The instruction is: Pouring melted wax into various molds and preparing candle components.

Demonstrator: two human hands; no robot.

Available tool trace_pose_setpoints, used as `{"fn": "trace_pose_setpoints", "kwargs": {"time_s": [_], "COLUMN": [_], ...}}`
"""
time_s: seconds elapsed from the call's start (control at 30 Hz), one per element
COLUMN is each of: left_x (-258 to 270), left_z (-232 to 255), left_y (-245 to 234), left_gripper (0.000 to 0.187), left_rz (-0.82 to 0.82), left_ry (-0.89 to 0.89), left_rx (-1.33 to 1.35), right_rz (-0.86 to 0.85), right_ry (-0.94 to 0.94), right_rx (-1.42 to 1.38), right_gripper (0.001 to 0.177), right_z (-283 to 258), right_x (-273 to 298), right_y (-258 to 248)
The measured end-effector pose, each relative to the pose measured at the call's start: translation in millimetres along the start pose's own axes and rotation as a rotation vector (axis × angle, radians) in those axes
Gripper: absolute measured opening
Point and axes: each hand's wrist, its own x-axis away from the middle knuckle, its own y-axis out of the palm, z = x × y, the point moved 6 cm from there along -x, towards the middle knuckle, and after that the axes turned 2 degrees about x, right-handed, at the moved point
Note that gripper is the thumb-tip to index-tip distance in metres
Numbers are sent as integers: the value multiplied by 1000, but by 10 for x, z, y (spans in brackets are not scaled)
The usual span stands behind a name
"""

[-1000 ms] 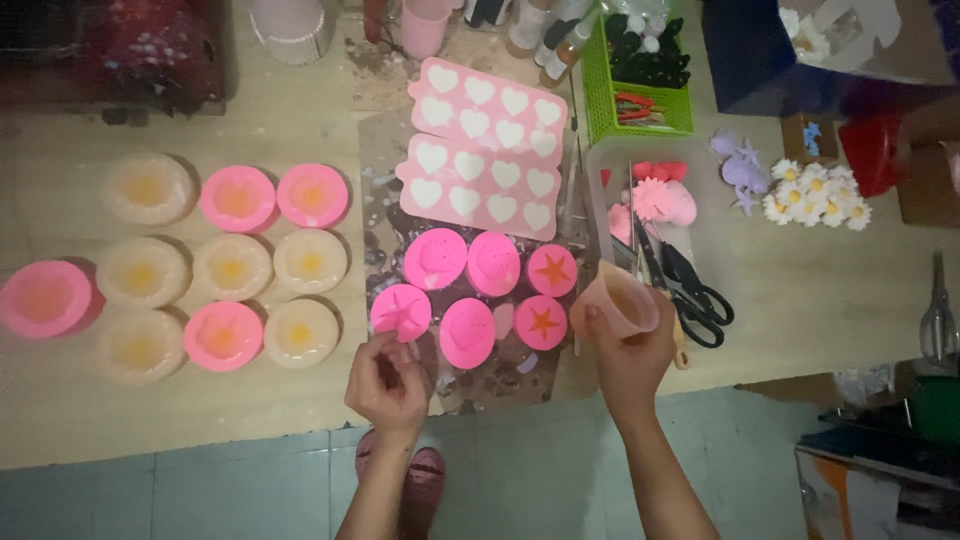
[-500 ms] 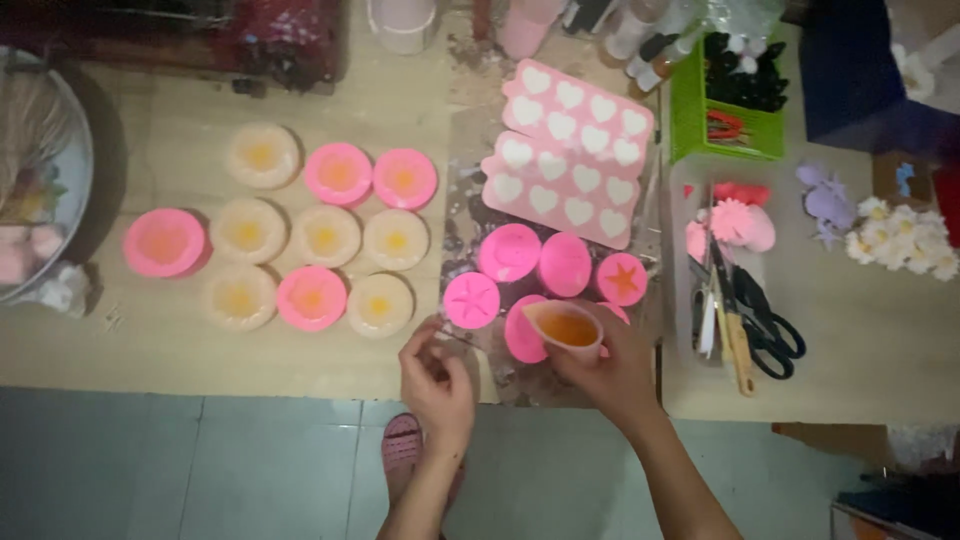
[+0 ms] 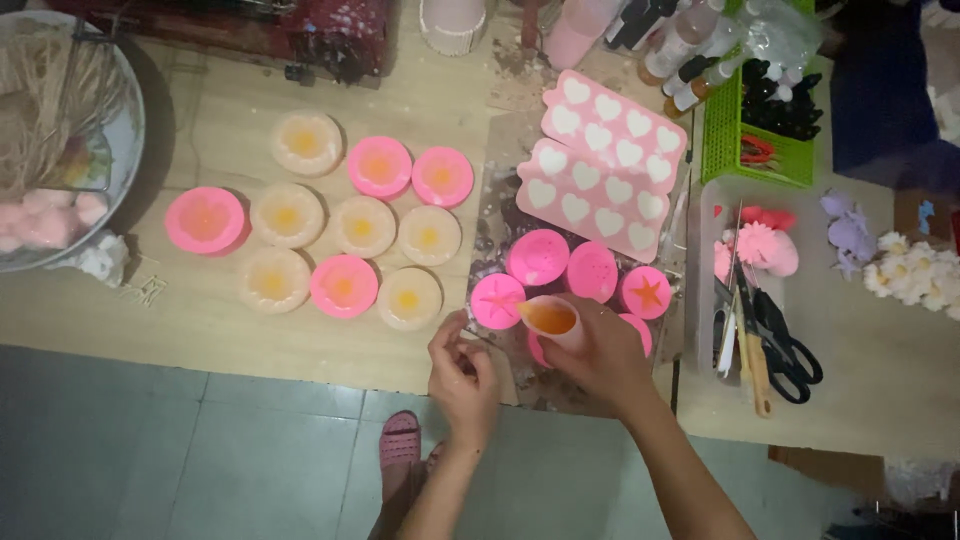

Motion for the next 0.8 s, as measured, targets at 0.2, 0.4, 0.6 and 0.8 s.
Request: {"fn": "trace_pose_setpoints", "kwargs": {"time_s": [0.2,0.4,0.6,0.8], "left_x": [4,-4,-2,-16], "left_z": [-16,-2,9,23], "left_y": [4,9,4,4], "left_gripper": [45,45,45,46], "left_rz": [7,-9,9,-16], "left_ry": [-20,-28,-7,-4], "left_rx": [26,23,-22,-19], "right_rz": [-18,36,-3,32], "right_ry": [8,-61,-60,-55], "right_rx": [-31,-59,9,-41], "right_gripper": [49,49,51,51], "right_z": [-44,-72,-31,-36], "right_x": [-17,5,0,21], "right_y": [0,-21,11,1]}}
